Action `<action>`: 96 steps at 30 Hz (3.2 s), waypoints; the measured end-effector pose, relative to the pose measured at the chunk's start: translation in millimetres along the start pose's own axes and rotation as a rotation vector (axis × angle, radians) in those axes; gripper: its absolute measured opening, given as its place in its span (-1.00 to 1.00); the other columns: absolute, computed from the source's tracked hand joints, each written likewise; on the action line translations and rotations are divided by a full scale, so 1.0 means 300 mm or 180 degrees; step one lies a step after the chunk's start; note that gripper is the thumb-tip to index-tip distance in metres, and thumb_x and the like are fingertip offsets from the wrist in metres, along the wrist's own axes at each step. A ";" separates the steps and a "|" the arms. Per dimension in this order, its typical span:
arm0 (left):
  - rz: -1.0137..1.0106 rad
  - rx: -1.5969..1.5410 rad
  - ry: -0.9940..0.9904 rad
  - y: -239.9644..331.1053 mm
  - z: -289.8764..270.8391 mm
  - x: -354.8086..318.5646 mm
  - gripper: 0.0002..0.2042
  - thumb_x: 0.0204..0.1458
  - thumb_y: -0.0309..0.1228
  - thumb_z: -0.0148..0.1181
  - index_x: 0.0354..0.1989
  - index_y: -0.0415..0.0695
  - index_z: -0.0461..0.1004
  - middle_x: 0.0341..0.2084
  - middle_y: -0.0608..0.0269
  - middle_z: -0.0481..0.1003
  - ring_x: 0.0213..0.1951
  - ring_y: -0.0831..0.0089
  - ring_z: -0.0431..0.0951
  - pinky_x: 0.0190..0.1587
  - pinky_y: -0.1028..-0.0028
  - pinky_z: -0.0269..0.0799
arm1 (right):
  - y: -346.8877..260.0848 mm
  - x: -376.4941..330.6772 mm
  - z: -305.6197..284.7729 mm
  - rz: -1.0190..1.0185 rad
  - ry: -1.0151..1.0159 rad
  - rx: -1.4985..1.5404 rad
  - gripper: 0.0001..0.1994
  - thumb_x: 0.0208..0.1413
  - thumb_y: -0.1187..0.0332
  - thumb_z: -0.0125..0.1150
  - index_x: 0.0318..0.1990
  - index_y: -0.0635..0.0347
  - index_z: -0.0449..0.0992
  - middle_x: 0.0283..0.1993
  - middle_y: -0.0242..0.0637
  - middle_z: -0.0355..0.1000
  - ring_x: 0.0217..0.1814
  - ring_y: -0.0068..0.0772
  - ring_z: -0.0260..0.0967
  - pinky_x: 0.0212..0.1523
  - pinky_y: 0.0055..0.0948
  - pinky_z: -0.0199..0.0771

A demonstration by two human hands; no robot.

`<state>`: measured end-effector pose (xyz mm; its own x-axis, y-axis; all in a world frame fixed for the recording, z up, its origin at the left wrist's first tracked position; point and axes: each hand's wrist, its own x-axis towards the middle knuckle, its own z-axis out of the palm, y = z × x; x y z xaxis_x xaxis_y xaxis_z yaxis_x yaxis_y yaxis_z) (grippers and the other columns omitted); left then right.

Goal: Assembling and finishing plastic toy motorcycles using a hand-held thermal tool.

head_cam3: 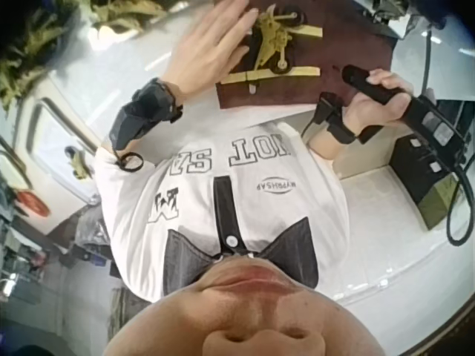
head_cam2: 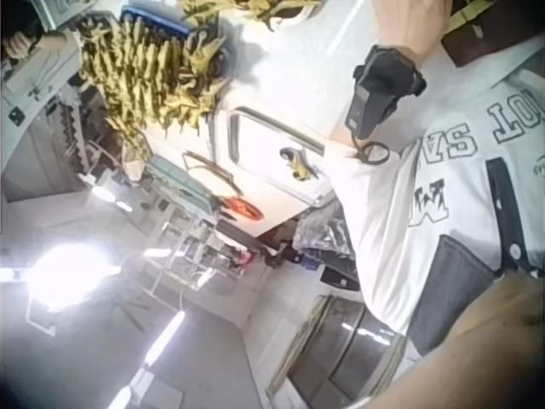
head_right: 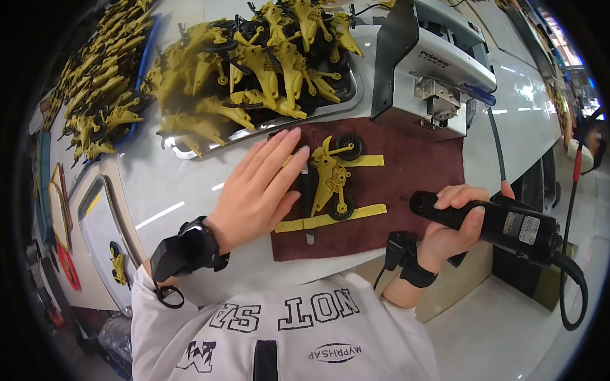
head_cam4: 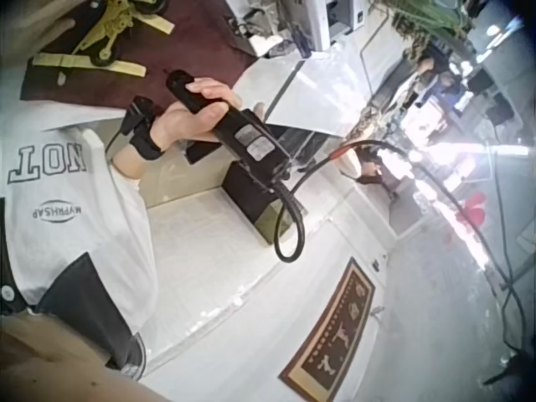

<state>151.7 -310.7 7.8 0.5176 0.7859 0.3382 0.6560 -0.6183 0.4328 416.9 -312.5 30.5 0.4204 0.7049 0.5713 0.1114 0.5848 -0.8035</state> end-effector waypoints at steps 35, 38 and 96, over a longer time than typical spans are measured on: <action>-0.0052 -0.0017 -0.0914 0.023 0.118 -0.011 -0.22 -0.13 0.11 0.05 0.27 -0.01 0.04 0.29 0.10 -0.05 0.31 0.19 -0.08 0.22 -0.11 -0.36 | -0.123 0.331 0.111 -0.0439 -0.0073 0.0477 -0.42 -0.01 -0.20 -0.01 -0.08 0.15 0.32 -0.56 -0.29 0.27 -0.61 -0.40 0.19 -0.52 -0.41 0.22; -0.0002 -0.0129 -0.0895 0.014 0.115 -0.010 -0.22 -0.10 0.10 0.03 0.27 -0.07 0.02 0.29 0.09 -0.05 0.31 0.17 -0.07 0.23 -0.09 -0.37 | -0.056 0.405 0.187 -0.0349 -0.0156 -0.0196 -0.47 0.02 -0.13 0.00 -0.15 0.20 0.31 -0.59 -0.27 0.25 -0.61 -0.36 0.21 -0.50 -0.42 0.27; 0.0106 -0.0486 -0.0513 -0.001 0.129 -0.039 -0.35 -0.22 -0.08 0.23 0.16 0.20 0.23 0.27 0.21 0.02 0.23 0.14 0.07 0.13 -0.05 -0.09 | -0.049 0.029 0.288 0.0184 -0.1394 0.1374 -0.22 0.02 -0.17 0.05 0.18 0.23 -0.04 -0.51 -0.18 0.30 -0.60 -0.28 0.27 -0.55 -0.31 0.30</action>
<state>166.8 -319.7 -28.5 0.6269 0.7469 0.2217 0.5526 -0.6268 0.5493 341.2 -280.4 61.8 -0.0042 0.7861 0.6181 -0.3135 0.5859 -0.7473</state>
